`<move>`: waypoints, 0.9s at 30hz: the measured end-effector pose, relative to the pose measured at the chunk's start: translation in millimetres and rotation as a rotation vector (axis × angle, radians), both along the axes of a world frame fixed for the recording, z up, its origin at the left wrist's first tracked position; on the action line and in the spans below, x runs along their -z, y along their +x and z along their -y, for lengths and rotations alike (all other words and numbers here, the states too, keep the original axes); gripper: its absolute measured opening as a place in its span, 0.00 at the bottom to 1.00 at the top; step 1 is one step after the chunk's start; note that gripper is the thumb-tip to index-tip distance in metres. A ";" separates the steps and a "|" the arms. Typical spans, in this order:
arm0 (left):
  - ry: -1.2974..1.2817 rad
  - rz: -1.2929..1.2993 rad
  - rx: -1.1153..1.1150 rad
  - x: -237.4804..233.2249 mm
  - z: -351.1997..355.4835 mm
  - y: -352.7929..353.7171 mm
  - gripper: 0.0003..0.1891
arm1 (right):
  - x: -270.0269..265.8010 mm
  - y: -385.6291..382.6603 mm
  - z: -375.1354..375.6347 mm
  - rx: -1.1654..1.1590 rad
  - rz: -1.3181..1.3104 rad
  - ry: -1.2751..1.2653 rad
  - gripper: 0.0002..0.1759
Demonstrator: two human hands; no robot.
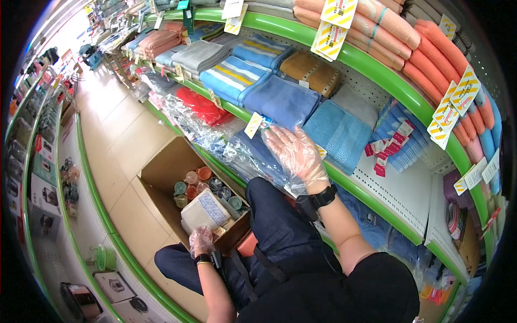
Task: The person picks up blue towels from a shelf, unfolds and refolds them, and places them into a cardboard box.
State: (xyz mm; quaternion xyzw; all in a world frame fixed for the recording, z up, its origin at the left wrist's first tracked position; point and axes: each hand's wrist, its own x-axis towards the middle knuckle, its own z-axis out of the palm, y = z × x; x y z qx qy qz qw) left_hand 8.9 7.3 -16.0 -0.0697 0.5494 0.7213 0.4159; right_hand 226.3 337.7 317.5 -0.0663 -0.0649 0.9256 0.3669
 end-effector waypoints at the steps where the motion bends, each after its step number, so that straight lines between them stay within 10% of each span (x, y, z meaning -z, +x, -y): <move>1: -0.009 0.039 -0.019 0.1 0.1 -1.7 0.16 | -0.5 0.5 -2.6 -0.015 -0.007 -0.016 0.35; 27: 0.111 0.133 -0.108 13.6 2.7 -4.9 0.09 | -19.4 -30.2 -64.6 0.192 -0.120 0.127 0.36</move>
